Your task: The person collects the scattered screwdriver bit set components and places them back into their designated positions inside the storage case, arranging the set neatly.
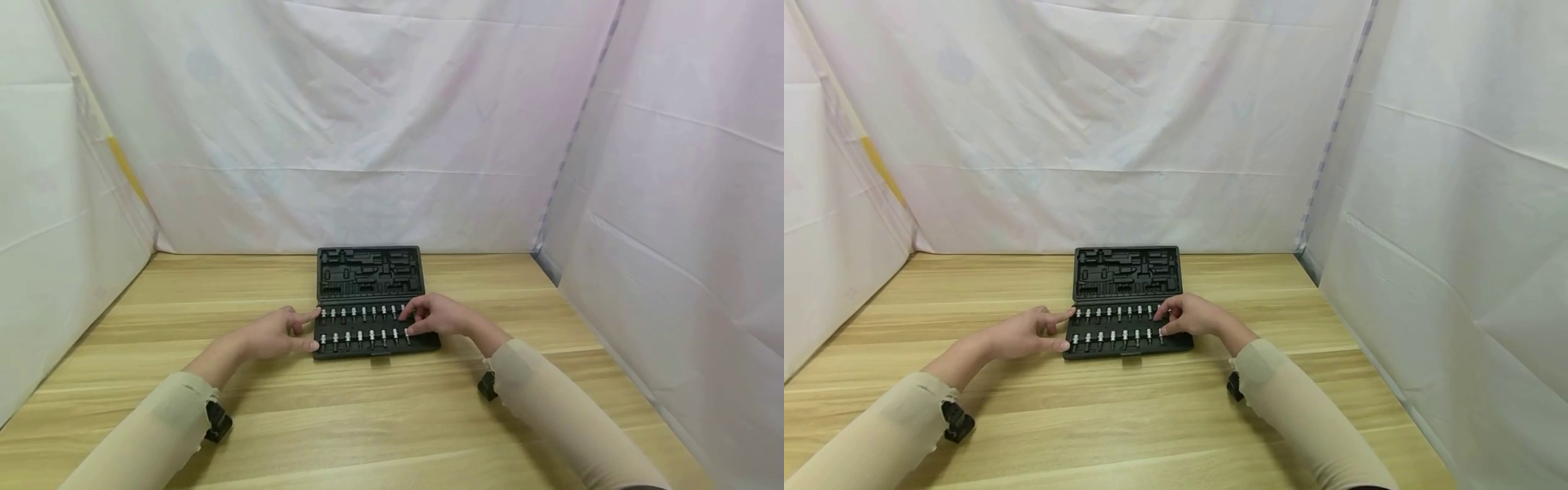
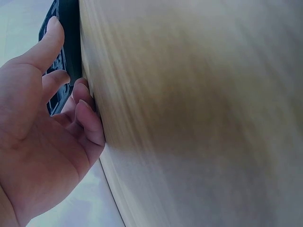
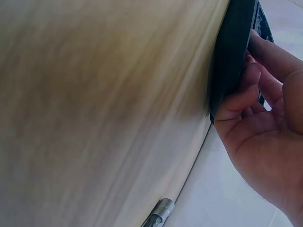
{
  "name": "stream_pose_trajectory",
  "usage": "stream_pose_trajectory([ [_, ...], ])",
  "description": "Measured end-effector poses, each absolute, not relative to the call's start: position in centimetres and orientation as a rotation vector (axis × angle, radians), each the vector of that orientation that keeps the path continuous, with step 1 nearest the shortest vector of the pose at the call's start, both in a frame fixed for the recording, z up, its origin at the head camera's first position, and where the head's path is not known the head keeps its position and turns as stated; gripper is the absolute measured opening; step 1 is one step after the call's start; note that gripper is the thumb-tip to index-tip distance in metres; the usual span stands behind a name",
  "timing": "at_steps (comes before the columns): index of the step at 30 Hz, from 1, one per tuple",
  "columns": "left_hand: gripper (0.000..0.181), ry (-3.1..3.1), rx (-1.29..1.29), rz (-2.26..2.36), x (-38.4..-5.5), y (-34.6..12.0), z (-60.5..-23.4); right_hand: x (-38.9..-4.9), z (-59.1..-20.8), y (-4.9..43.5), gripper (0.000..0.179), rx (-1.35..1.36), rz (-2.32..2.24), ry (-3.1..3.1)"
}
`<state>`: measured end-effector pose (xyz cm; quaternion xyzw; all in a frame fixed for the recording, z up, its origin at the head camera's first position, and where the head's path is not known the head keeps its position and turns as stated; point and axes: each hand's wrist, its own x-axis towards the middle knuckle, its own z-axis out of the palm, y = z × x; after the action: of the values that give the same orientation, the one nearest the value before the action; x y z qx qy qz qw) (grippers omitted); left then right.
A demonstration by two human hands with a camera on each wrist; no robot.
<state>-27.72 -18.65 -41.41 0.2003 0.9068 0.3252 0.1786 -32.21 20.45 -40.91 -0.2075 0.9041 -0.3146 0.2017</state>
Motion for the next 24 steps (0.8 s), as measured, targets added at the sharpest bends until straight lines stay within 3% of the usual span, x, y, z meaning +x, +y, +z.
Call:
stream_pose_trajectory([
  [15,0.087,2.566,0.558,0.918,-27.8,-18.8,-41.5,-31.9,-41.0,20.5,0.026,-0.576,-0.961,2.505],
  [24,0.087,2.55,0.546,0.942,-27.8,-18.6,-41.7,-32.2,-40.2,24.4,0.023,-0.591,-0.992,2.59],
])
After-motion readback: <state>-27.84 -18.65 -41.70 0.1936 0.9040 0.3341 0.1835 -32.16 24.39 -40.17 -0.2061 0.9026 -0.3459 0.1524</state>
